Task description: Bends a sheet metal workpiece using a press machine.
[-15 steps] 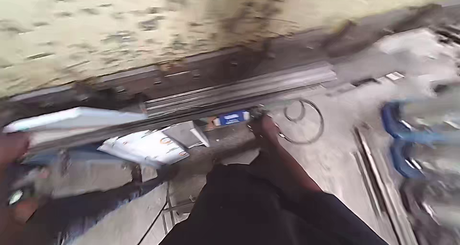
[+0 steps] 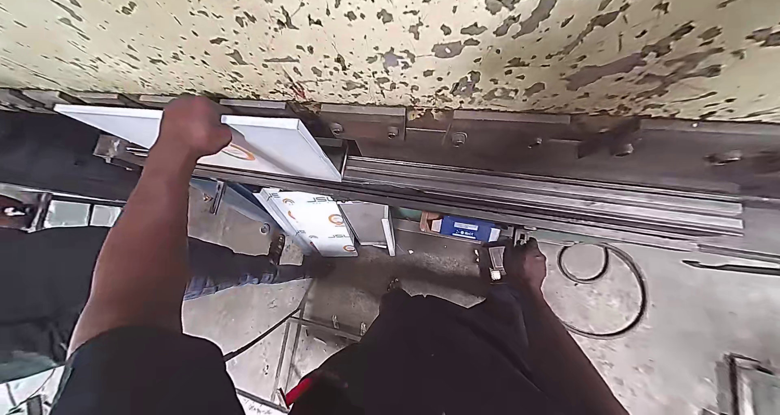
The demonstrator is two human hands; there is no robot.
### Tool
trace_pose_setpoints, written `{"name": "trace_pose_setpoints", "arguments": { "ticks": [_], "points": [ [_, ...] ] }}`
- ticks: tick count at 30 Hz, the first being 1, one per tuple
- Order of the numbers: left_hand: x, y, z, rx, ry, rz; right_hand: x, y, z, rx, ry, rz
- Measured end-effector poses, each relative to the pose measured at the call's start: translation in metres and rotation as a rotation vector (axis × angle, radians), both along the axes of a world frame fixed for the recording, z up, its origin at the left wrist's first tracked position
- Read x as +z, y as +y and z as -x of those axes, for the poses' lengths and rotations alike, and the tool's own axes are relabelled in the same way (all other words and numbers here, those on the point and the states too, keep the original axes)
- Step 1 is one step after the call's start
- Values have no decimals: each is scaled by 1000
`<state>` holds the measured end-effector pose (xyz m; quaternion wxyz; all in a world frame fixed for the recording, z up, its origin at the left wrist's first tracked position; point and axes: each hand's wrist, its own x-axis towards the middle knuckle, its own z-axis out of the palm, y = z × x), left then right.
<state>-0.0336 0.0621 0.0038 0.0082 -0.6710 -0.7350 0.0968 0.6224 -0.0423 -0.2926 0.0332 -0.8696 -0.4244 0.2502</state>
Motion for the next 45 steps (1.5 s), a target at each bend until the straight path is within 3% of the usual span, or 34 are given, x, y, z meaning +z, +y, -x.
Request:
{"name": "trace_pose_setpoints", "arguments": {
  "ticks": [16,25,31,37,39,42,45],
  "points": [
    [-1,-21,-44,35,26,-8,-10,1,-8,11,23,-18],
    [-1,-62,-173,46,14,58,-11,1,-13,43,68,-13],
    [-2,-138,-271,56,-53,97,-9,-2,-13,91,103,-62],
    [-31,-236,-304,87,-369,-124,0,-7,-18,158,138,-66],
    [-51,-271,-324,177,-512,-197,8,-11,-35,317,173,-1],
    [-83,-323,-364,351,-754,-356,33,-17,-79,533,426,-29],
    [-114,-367,-415,485,-911,-529,67,-34,-120,447,813,-65]
  ]
}}
